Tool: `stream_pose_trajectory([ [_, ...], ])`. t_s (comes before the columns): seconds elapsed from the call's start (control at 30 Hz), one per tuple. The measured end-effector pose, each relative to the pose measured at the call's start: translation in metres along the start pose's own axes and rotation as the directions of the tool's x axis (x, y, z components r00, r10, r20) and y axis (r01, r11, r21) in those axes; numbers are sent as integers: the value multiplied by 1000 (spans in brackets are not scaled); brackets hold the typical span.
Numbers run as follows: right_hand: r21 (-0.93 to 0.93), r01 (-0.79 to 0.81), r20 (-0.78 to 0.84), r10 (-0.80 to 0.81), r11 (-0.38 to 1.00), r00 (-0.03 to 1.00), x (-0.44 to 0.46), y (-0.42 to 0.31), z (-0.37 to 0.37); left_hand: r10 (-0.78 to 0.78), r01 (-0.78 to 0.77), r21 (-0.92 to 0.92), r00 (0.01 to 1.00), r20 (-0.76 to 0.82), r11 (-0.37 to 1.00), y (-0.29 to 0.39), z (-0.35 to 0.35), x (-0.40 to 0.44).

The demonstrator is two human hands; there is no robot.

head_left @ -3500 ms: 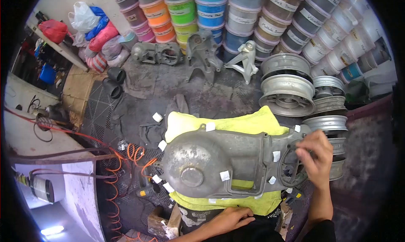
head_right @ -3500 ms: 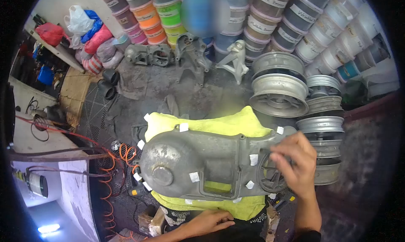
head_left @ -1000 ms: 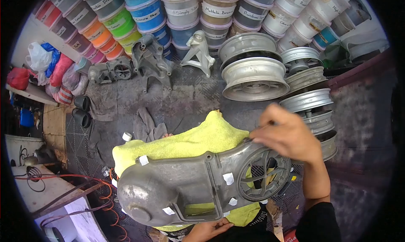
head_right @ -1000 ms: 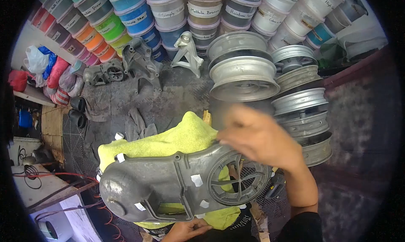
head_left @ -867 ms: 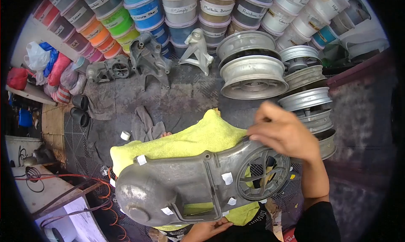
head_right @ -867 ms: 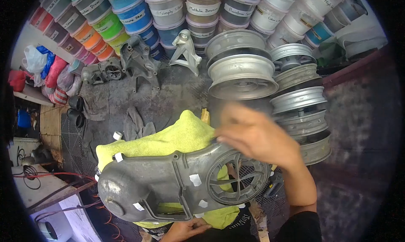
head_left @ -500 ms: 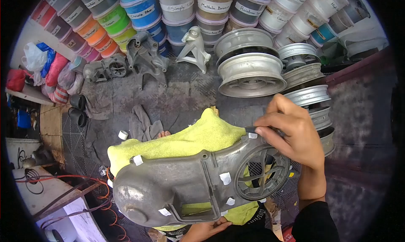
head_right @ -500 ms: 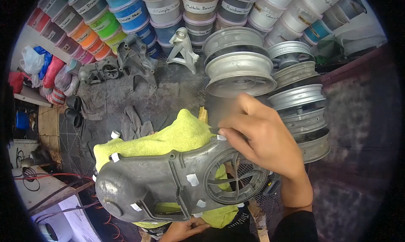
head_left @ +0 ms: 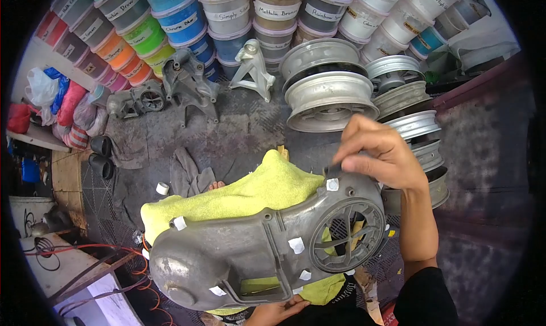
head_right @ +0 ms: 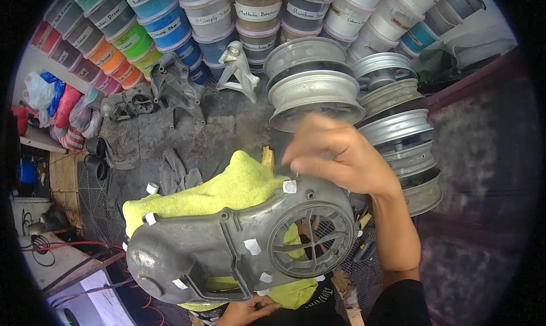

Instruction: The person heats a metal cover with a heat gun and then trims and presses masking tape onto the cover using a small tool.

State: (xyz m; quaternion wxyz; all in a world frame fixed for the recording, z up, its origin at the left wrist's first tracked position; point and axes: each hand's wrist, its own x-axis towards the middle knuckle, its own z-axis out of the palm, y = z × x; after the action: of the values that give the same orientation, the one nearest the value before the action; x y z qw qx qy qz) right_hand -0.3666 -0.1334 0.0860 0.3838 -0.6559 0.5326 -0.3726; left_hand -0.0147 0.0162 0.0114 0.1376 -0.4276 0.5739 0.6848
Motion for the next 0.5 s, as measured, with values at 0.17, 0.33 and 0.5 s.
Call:
stream_pose_trajectory([
  [0.17, -69, -8, 172, 20, 998, 985, 4, 27, -14, -53, 53, 16, 999, 12, 998, -8, 5, 1],
  [0.33, -39, 154, 405, -125, 987, 906, 18, 13, -17, -29, 30, 58, 1000, -8, 998, -3, 5, -1],
  [0.5, 72, 203, 386, -215, 977, 897, 25, 15, -22, -64, 64, 50, 998, 16, 997, 5, 0, 0],
])
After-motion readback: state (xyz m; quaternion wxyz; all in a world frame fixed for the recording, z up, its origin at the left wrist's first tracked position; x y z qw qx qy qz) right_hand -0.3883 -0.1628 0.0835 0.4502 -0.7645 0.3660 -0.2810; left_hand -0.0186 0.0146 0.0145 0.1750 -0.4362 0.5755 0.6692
